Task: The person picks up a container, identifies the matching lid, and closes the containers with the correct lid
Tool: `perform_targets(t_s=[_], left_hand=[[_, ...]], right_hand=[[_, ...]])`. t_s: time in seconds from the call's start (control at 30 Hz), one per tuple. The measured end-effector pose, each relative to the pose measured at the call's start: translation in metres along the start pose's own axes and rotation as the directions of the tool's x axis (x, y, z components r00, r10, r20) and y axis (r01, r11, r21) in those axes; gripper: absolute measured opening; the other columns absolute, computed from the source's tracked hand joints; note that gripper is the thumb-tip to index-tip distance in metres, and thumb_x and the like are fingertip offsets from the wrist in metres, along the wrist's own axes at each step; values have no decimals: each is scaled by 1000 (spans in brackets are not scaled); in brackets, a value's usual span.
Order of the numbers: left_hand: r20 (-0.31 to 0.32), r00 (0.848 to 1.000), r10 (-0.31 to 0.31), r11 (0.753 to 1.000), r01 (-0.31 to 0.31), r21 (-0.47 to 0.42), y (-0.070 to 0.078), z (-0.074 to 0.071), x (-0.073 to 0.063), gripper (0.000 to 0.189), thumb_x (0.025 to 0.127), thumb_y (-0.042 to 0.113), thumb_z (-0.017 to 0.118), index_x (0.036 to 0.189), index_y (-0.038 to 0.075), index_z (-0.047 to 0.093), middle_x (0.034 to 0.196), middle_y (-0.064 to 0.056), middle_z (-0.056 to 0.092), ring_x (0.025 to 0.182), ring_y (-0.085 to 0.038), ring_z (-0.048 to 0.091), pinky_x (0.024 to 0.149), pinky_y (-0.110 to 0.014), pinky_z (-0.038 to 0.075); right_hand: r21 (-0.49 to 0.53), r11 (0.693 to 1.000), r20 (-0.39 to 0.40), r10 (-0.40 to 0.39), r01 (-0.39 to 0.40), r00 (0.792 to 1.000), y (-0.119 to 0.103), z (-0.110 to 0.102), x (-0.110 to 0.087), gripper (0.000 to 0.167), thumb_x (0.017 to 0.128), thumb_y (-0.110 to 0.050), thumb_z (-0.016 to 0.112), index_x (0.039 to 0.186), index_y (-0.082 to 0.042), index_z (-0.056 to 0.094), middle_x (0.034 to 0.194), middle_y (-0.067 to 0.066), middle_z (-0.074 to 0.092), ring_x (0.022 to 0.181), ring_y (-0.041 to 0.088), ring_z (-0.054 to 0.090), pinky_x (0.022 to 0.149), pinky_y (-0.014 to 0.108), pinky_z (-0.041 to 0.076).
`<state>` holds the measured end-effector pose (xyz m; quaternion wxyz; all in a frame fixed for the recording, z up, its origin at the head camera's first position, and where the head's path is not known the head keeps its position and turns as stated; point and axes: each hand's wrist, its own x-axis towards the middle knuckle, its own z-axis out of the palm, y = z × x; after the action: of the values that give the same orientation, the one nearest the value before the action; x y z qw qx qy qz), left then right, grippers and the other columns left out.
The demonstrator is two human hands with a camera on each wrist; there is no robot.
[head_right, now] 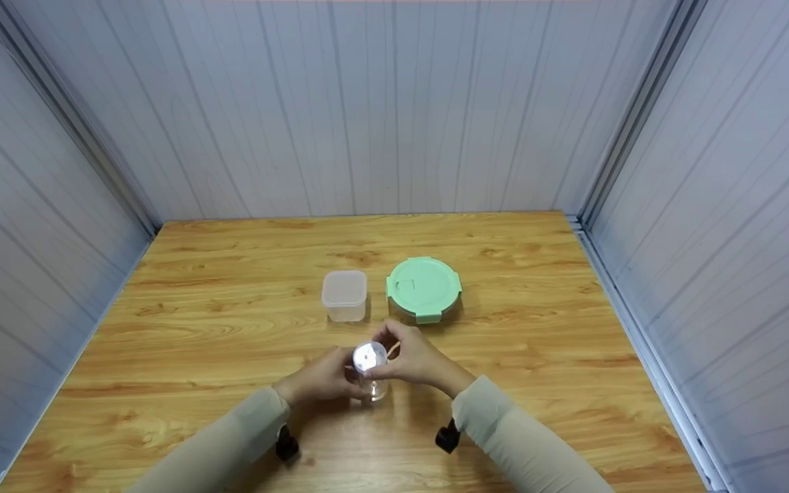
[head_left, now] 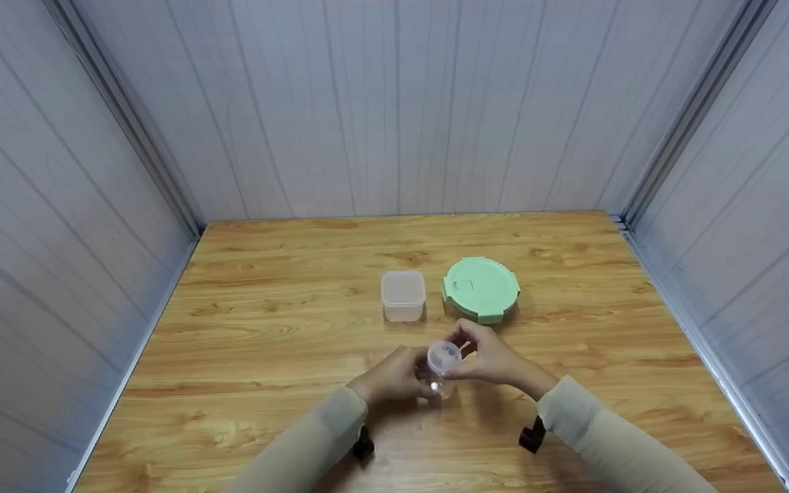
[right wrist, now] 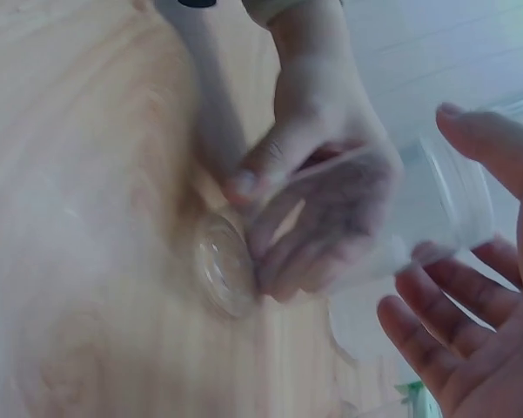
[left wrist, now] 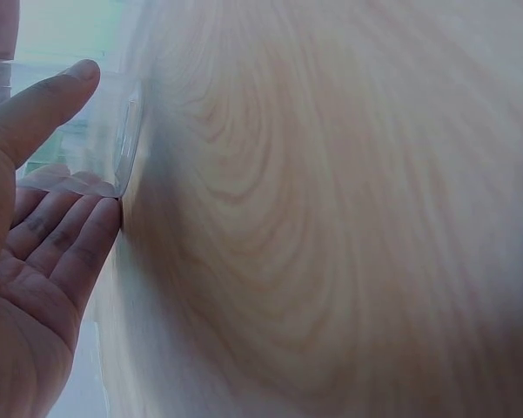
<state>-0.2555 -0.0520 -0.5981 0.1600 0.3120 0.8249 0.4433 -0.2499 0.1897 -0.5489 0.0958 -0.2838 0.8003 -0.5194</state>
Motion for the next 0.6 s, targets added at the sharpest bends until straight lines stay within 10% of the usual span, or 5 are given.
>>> perform_targets(t_s=[0.3,0.6], left_hand=[[-3,1000,-17,1000,17,-15,1,0,-1,62,80,10,96,137,11,71,105,6,77,88,-2,65,85,-23,58],[2,999,-32,999,32,-19,2,0,-1,61,80,11,96,136,13,72,118,4,79,99,-4,69,97,-25,57]], right_hand=[[-28,999,-74,26,-28,997,-6,10,-4,54,80,-18,97,115,1,61,112,14,72,100,13,66,87,36,63],[-54,998,132,-36,44,991,-2,-10,5,62,82,-18,95,132,2,66,126,17,71,114,16,64,99,38,56]])
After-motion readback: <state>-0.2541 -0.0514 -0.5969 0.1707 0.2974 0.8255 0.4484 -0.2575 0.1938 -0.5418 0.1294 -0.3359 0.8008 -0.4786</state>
